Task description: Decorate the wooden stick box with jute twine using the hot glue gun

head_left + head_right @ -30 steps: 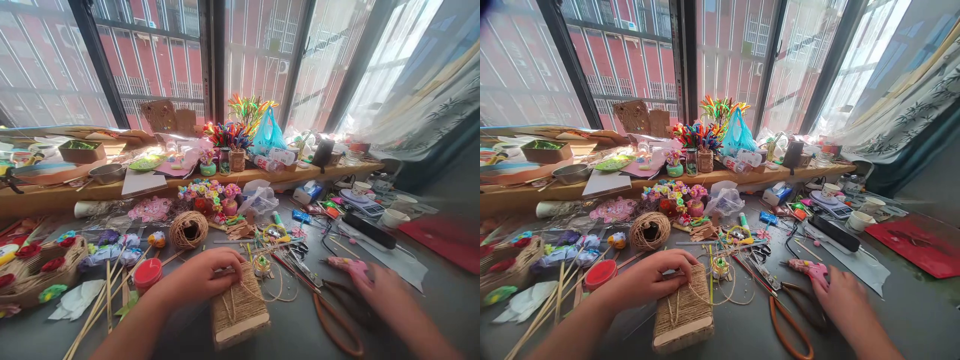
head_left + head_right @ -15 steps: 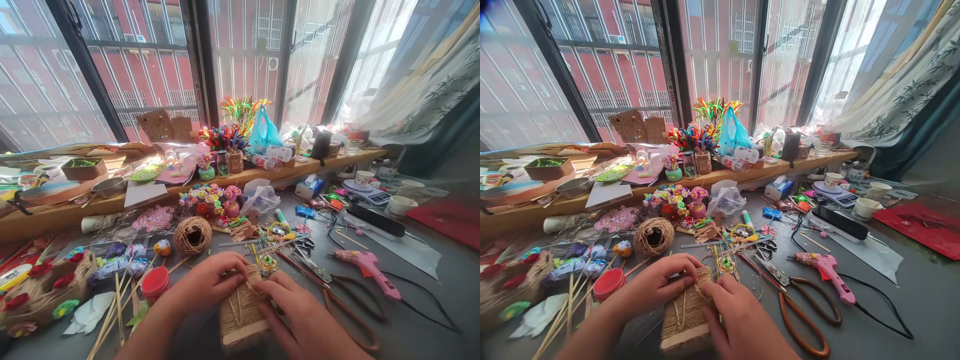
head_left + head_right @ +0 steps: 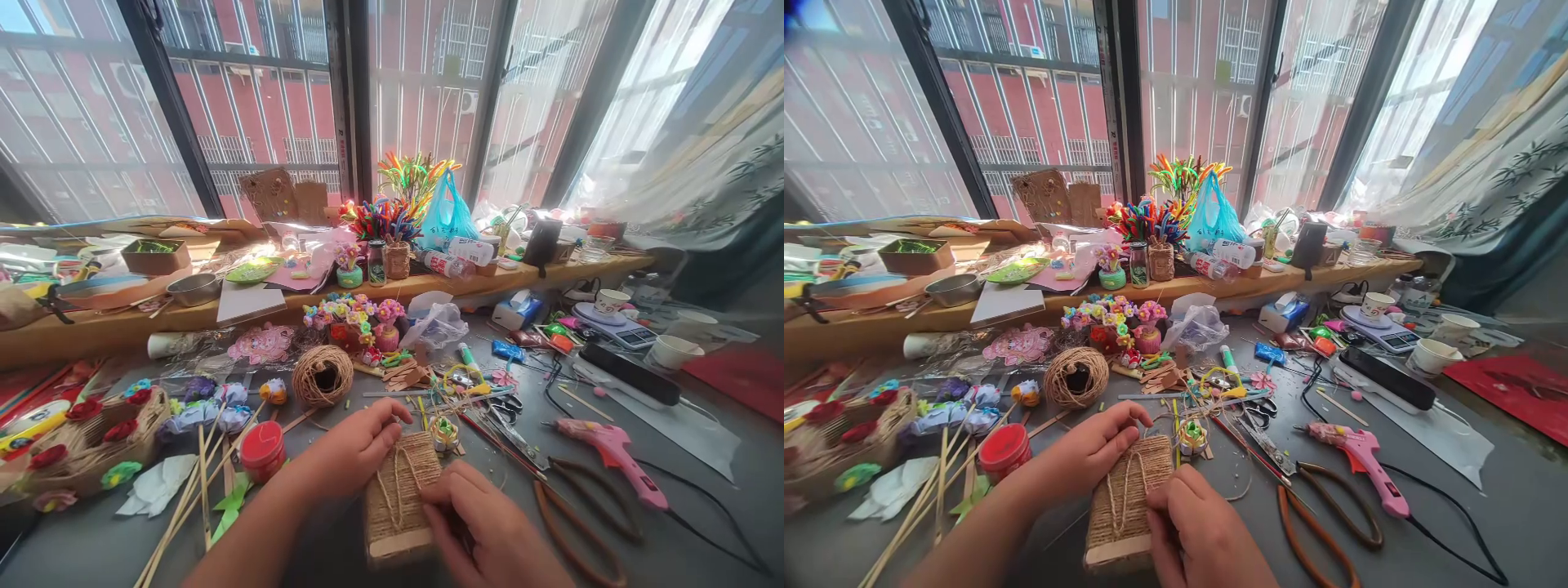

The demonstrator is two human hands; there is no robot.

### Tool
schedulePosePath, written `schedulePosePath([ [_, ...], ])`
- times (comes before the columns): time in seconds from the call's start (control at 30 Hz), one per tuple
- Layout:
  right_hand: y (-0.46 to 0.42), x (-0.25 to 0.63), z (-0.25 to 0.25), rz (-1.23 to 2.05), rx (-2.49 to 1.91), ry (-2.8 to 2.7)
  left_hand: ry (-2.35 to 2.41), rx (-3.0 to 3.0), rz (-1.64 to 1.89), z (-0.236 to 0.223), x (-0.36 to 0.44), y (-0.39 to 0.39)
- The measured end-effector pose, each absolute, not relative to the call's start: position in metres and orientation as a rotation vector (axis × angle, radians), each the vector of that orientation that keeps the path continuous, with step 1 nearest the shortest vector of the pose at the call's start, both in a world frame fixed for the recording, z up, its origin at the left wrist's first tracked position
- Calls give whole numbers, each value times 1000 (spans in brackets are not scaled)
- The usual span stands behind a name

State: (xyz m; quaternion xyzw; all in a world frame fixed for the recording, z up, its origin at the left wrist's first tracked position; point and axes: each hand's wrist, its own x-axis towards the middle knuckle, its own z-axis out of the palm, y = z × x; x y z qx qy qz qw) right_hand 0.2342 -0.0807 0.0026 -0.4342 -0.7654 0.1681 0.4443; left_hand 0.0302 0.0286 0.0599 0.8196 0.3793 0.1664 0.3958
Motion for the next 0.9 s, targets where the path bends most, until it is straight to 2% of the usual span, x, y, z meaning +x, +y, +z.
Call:
schedulePosePath([
  [0.37, -82, 231, -7, 336, -1040, -1859, 970, 1928, 331, 61, 35, 25],
  [0.9, -90, 231, 9, 221, -1063, -1976, 1108, 1910, 297, 68, 44, 22],
])
